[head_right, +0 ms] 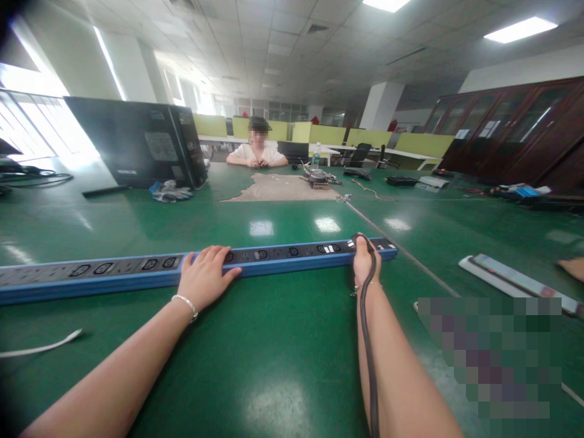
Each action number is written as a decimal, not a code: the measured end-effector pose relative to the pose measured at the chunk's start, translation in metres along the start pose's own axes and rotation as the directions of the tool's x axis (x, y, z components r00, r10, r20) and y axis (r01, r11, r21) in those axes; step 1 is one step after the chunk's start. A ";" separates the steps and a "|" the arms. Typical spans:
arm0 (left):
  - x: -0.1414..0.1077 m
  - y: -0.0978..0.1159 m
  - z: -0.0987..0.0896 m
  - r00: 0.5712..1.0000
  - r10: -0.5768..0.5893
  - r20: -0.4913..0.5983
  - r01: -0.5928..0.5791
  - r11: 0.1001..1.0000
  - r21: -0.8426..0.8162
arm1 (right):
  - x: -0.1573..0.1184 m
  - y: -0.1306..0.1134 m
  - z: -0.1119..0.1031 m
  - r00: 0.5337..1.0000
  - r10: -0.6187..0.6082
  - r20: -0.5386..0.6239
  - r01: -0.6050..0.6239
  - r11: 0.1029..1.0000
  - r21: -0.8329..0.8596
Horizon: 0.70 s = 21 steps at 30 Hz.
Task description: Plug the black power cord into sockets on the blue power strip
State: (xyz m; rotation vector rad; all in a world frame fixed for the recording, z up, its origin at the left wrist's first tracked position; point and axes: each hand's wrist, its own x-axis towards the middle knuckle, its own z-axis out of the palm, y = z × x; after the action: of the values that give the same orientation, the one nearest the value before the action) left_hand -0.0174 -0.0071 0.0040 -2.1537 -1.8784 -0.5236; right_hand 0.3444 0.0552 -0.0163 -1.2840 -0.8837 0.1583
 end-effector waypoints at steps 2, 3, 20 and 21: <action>0.000 0.000 0.000 1.000 0.004 -0.005 -0.004 1.000 0.001 | 0.005 0.005 -0.003 0.999 -0.018 -0.035 0.018 1.000 -0.022; 0.000 0.000 0.000 1.000 0.005 -0.007 -0.005 1.000 0.001 | 0.007 0.007 -0.004 0.999 -0.023 -0.049 0.021 0.999 -0.040; 0.000 0.000 -0.001 1.000 -0.002 0.004 0.002 1.000 -0.012 | 0.006 0.010 -0.008 0.995 -0.004 0.097 0.027 0.971 -0.239; 0.000 0.000 -0.001 1.000 -0.002 0.003 0.002 1.000 -0.012 | 0.006 0.009 -0.008 0.995 -0.003 0.097 0.028 0.966 -0.255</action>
State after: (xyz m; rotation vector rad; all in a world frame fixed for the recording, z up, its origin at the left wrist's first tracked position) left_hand -0.0175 -0.0077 0.0049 -2.1612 -1.8842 -0.5338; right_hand 0.3571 0.0555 -0.0210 -1.5195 -1.0215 0.0955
